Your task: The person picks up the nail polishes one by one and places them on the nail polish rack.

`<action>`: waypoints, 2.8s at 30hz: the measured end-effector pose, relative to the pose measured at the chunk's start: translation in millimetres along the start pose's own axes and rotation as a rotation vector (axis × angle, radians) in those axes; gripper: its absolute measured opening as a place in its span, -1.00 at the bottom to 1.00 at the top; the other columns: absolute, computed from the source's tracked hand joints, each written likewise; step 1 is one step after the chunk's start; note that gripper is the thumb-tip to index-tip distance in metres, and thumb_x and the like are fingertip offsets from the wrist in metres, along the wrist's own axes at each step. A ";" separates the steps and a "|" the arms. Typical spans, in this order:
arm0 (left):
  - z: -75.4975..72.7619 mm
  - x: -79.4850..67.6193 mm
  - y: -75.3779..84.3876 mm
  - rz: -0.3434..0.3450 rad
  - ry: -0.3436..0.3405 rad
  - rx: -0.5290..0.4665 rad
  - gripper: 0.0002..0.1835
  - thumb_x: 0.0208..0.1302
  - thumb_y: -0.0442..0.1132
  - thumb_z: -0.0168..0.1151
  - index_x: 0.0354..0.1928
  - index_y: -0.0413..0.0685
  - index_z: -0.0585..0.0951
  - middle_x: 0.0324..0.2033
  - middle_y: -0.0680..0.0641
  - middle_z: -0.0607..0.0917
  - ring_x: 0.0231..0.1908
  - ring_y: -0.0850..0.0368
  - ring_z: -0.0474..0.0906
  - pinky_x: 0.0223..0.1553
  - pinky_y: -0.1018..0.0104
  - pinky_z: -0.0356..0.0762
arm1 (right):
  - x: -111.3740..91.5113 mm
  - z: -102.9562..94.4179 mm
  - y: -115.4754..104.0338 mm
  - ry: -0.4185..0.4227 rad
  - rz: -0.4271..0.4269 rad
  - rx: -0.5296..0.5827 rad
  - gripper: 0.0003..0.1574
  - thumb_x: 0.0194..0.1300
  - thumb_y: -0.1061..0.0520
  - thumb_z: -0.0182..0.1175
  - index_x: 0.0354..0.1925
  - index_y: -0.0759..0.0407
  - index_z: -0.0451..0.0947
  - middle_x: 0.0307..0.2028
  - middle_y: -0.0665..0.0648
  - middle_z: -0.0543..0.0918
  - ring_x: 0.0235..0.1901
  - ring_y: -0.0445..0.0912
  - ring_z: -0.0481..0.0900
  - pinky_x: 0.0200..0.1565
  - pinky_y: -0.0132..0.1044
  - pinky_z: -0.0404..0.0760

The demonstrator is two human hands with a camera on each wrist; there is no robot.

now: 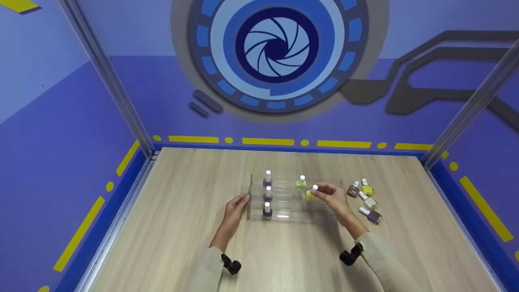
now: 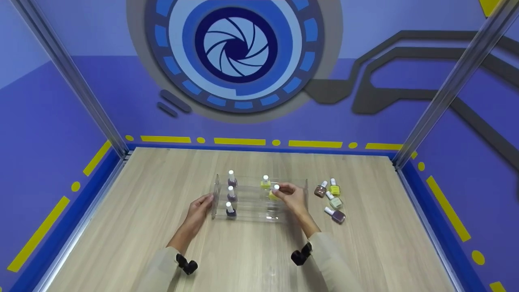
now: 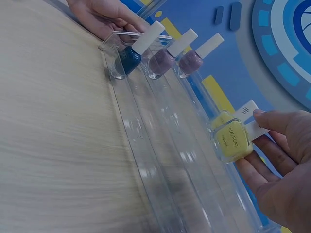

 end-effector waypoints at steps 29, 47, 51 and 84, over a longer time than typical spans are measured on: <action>0.2 1.2 -0.6 0.006 -0.007 -0.002 -0.46 0.49 0.03 0.21 0.27 -0.26 0.56 0.25 -0.18 0.61 0.33 0.00 0.48 0.46 0.09 0.39 | 1.6 28.4 12.8 -0.087 -0.053 -0.136 -0.68 0.26 0.30 0.40 -0.05 0.44 0.63 -0.14 0.28 0.75 -0.23 -0.17 0.66 -0.12 -0.39 0.68; 1.1 0.7 0.5 -0.029 0.020 0.034 -0.42 0.48 0.10 0.20 0.29 -0.21 0.56 0.28 -0.18 0.59 0.40 -0.08 0.41 0.51 0.05 0.32 | 0.3 8.7 8.7 -0.180 -0.096 -0.100 -0.57 0.33 0.29 0.34 0.12 0.46 0.58 0.04 0.41 0.71 -0.03 -0.02 0.72 -0.05 -0.49 0.67; 1.2 1.0 -0.4 -0.028 0.018 0.039 -0.41 0.50 0.10 0.18 0.31 -0.23 0.53 0.31 -0.21 0.56 0.42 -0.12 0.39 0.52 0.03 0.30 | 1.8 -12.0 5.3 -0.173 -0.066 -0.070 -0.54 0.40 0.28 0.27 0.16 0.55 0.52 0.01 0.40 0.72 -0.10 -0.11 0.74 0.01 -0.33 0.74; 1.4 0.1 -4.1 0.013 -0.018 0.026 -0.43 0.48 0.07 0.20 0.28 -0.26 0.55 0.21 -0.17 0.61 0.18 0.18 0.54 0.39 0.19 0.48 | 37.9 -160.7 51.1 0.374 0.240 0.115 -0.50 0.51 0.24 0.11 0.32 0.40 0.40 -0.36 -0.18 0.68 -0.27 -0.30 0.67 -0.10 -0.42 0.74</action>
Point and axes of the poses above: each hand's wrist, its own x-axis towards the middle knuckle, its own z-axis out of the palm, y = z × x, the point moved 2 cm from there along x, towards the middle knuckle
